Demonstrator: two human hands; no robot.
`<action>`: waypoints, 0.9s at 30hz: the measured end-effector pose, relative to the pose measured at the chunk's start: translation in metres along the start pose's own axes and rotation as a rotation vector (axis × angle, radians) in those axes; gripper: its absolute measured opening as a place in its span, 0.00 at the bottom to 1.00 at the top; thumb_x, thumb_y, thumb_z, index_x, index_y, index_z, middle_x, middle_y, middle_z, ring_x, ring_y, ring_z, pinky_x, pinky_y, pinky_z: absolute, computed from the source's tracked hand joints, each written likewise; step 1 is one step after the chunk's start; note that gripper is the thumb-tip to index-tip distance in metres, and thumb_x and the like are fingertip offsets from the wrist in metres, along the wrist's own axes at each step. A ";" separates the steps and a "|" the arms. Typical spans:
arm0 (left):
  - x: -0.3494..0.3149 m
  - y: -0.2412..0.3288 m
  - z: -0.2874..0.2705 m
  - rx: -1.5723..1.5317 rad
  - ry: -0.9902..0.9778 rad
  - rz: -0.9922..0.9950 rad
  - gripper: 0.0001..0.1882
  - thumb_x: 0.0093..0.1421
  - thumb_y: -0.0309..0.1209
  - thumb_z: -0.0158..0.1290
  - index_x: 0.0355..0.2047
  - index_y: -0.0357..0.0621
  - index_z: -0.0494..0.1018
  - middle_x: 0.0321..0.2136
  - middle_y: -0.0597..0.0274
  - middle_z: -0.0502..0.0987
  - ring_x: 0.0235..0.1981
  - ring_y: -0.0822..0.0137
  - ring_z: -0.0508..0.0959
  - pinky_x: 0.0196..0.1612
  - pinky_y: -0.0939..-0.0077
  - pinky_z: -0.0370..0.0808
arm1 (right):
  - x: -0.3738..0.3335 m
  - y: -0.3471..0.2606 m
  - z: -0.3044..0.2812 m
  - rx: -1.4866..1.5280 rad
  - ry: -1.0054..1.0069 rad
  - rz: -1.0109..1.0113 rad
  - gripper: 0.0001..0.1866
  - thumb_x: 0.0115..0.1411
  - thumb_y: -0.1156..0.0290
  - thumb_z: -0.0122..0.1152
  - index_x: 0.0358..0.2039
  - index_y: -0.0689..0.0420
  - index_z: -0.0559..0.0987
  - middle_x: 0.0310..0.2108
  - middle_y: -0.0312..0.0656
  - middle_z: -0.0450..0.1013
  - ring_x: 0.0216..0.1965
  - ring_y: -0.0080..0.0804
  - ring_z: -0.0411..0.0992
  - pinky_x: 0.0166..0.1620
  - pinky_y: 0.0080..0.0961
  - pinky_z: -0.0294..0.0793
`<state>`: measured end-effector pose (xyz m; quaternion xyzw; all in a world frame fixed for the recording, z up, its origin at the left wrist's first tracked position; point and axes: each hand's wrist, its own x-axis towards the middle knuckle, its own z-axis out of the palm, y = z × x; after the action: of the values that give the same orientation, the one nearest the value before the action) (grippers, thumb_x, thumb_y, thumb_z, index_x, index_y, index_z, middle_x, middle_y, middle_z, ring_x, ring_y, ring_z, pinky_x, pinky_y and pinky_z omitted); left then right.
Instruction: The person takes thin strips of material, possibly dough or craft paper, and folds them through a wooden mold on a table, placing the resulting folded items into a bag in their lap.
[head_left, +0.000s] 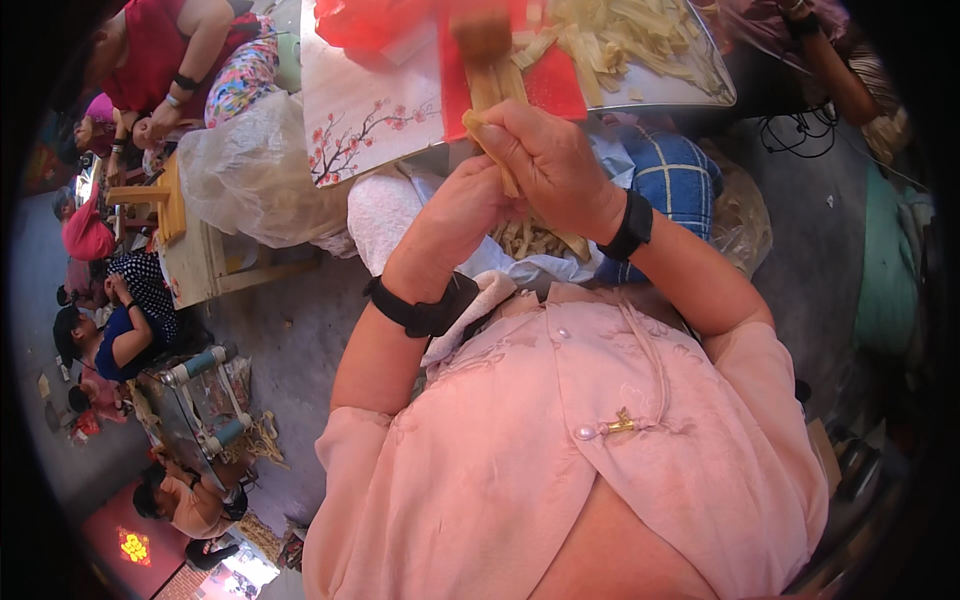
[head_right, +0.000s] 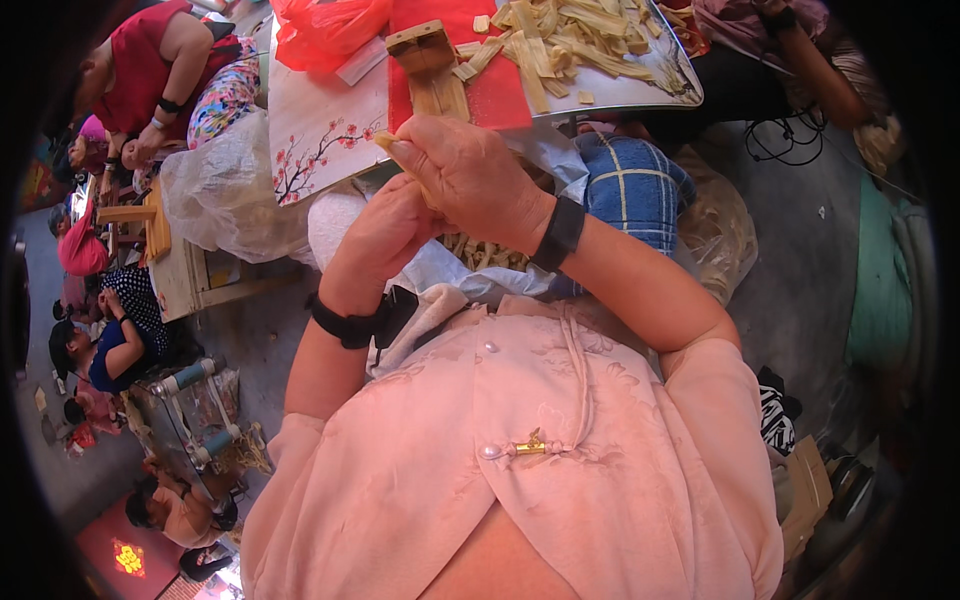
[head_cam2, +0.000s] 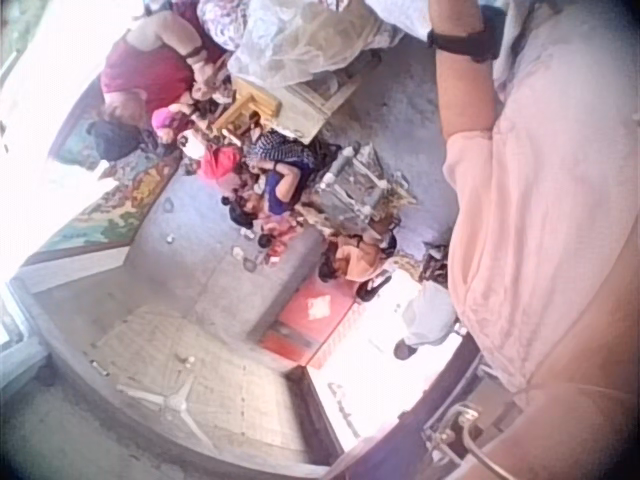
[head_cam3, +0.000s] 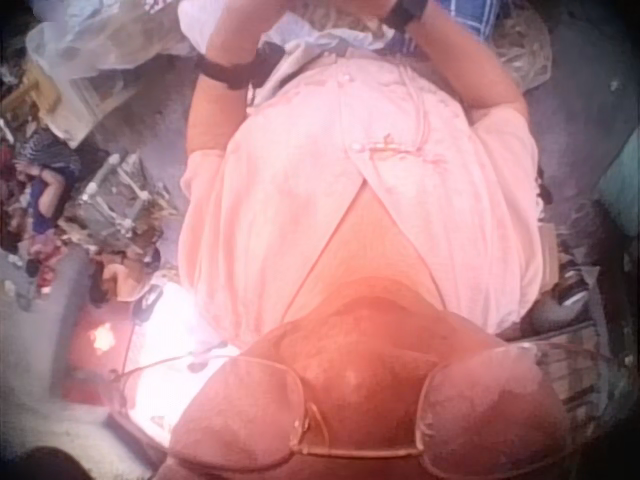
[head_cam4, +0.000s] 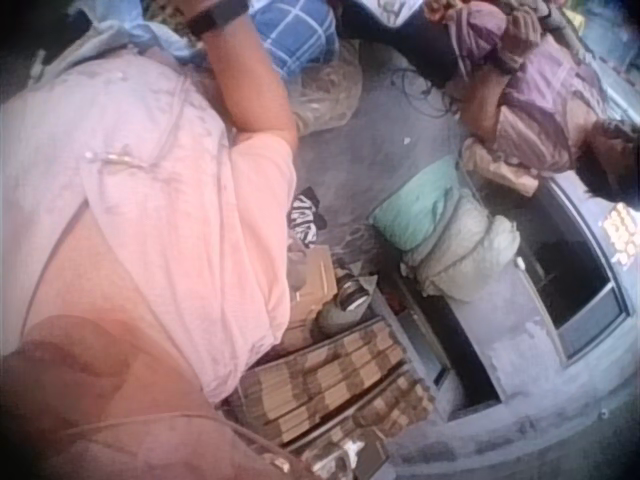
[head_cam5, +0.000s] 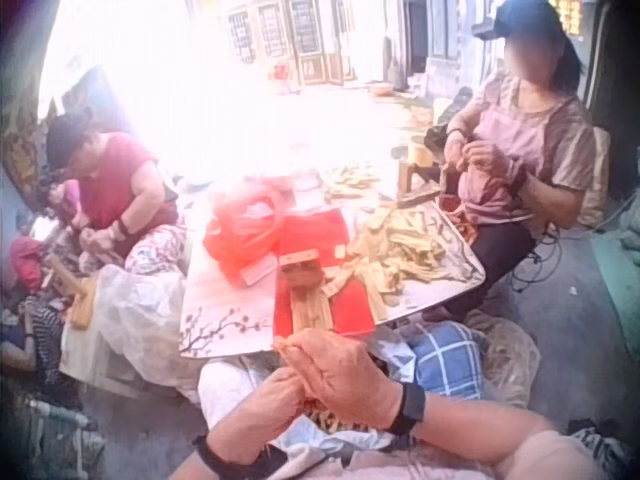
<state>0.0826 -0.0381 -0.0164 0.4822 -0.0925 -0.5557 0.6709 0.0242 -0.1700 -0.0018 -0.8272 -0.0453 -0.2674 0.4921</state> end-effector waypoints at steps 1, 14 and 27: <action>-0.001 0.002 0.000 0.000 0.001 0.001 0.11 0.65 0.34 0.45 0.41 0.41 0.71 0.39 0.63 0.75 0.39 0.71 0.75 0.43 0.72 0.73 | -0.002 0.001 -0.001 0.001 -0.001 -0.001 0.11 0.63 0.66 0.51 0.28 0.60 0.69 0.25 0.51 0.69 0.29 0.50 0.69 0.29 0.36 0.67; 0.003 0.008 0.009 1.323 0.710 1.158 0.11 0.57 0.19 0.43 0.40 0.37 0.68 0.32 0.51 0.70 0.35 0.52 0.70 0.39 0.66 0.68 | 0.001 0.010 -0.006 1.425 -0.290 0.926 0.09 0.66 0.63 0.47 0.31 0.54 0.70 0.20 0.32 0.65 0.16 0.17 0.59 0.19 0.18 0.61; -0.009 0.011 0.003 0.466 0.163 0.500 0.09 0.65 0.24 0.41 0.44 0.37 0.67 0.36 0.65 0.71 0.39 0.75 0.72 0.44 0.79 0.71 | -0.002 -0.003 -0.025 0.056 -0.088 0.170 0.11 0.62 0.64 0.53 0.33 0.61 0.74 0.22 0.41 0.72 0.25 0.23 0.69 0.29 0.22 0.68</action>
<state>0.0843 -0.0336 -0.0031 0.6275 -0.2783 -0.2979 0.6633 0.0114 -0.1891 0.0084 -0.8249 -0.0043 -0.1866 0.5335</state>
